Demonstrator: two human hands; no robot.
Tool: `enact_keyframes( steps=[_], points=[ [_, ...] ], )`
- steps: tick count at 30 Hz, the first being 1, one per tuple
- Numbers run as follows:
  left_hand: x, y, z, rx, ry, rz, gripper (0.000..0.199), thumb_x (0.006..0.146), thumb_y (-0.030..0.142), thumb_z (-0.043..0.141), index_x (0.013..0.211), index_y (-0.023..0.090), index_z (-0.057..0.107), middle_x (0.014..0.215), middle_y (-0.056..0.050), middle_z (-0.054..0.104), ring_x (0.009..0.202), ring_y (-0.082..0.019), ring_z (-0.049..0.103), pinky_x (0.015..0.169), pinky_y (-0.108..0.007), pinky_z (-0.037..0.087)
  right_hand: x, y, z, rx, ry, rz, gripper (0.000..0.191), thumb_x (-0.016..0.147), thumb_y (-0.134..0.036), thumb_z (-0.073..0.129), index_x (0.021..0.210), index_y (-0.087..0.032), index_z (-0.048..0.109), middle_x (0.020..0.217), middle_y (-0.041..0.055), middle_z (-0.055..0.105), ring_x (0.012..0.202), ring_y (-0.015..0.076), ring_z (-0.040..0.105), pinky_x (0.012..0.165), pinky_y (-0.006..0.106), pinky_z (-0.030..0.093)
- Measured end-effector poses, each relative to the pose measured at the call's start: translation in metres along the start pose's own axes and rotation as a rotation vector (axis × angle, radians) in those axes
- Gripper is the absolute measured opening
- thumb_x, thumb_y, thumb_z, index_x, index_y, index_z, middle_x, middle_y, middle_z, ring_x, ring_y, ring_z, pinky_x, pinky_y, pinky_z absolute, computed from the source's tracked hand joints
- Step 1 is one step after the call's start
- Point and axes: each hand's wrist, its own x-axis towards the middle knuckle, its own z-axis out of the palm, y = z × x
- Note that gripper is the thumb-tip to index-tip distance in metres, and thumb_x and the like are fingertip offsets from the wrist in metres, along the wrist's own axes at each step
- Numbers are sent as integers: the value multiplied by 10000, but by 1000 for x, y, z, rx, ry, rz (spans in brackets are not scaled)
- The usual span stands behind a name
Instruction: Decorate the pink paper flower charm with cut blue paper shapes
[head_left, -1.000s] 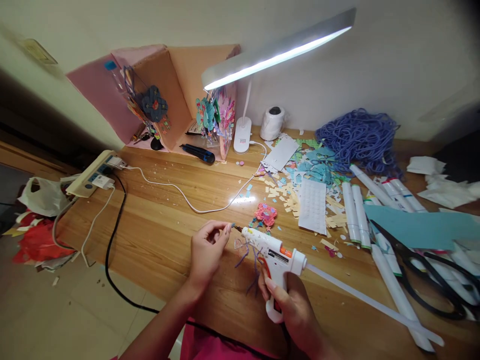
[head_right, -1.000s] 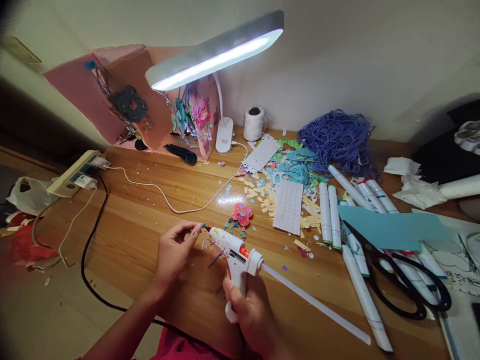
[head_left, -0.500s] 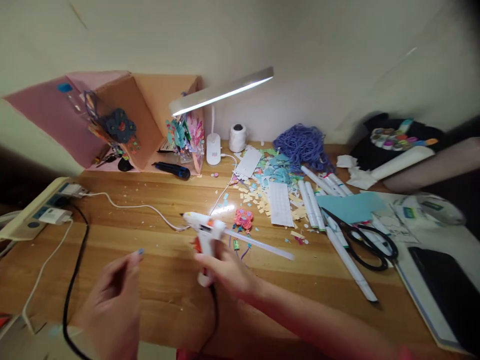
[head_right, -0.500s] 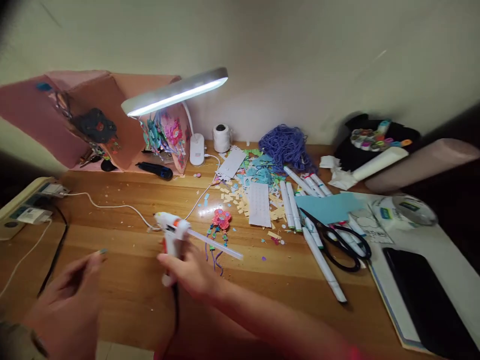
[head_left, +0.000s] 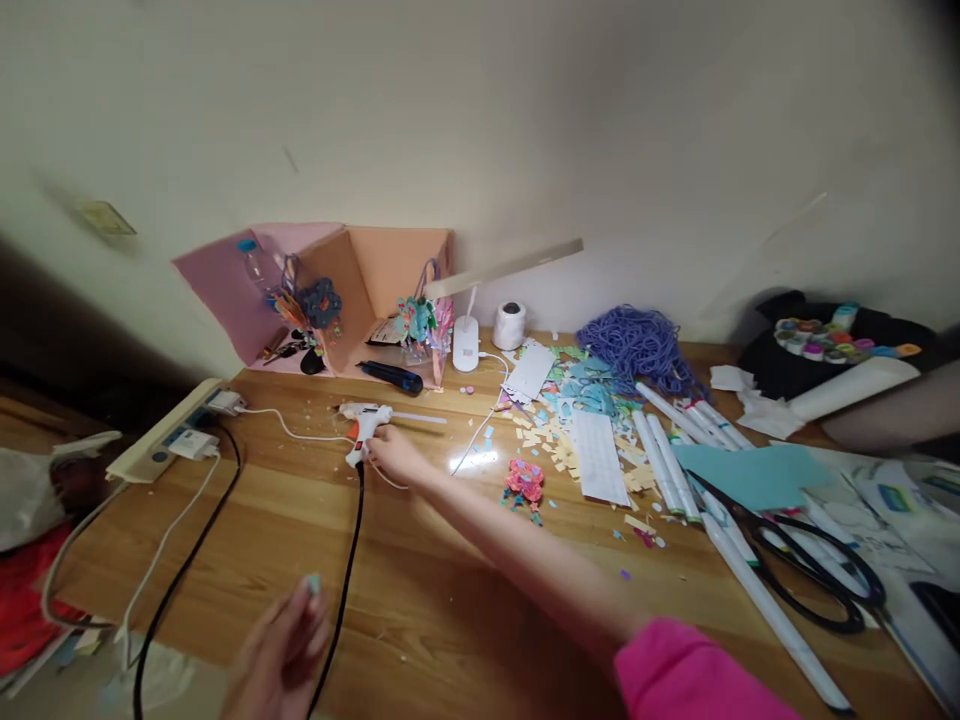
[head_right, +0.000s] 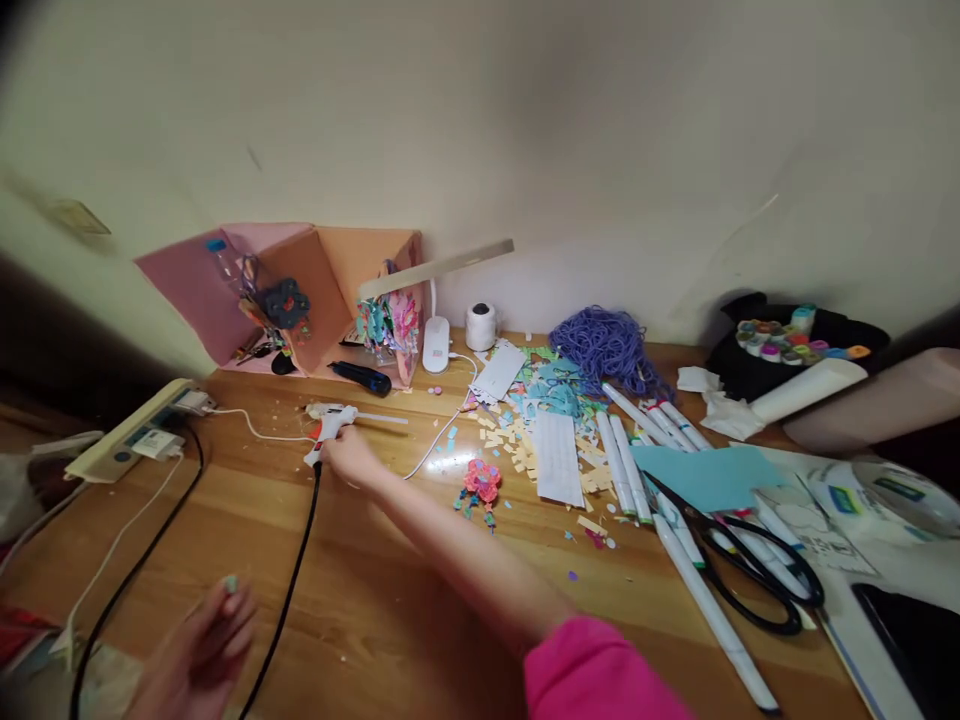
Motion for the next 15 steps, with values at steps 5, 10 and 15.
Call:
enact_keyframes(
  steps=[5,10,15],
  points=[
    [-13,-20,53,-89,-486,-332,262,646,234,795,695,147,552,659,39,521,512,-38,478,436,-131,359,-90,-27,-82,-222,-87,-225,60,835,-144,602,834,-198,629,888,18,621,853,171,566,803,328,455],
    [-21,-43,89,-218,-832,-758,325,598,188,848,706,88,558,627,57,465,416,41,311,377,-73,199,-170,-33,-138,-535,-150,-486,16,867,-181,607,878,-193,605,840,27,630,796,154,561,736,300,457],
    [-31,-62,107,-121,-976,-916,272,674,171,801,793,49,589,641,44,453,436,45,311,398,-55,191,-206,-17,-152,-590,-81,-583,64,867,-124,606,880,-186,593,816,30,617,819,153,562,735,283,467]
  ],
)
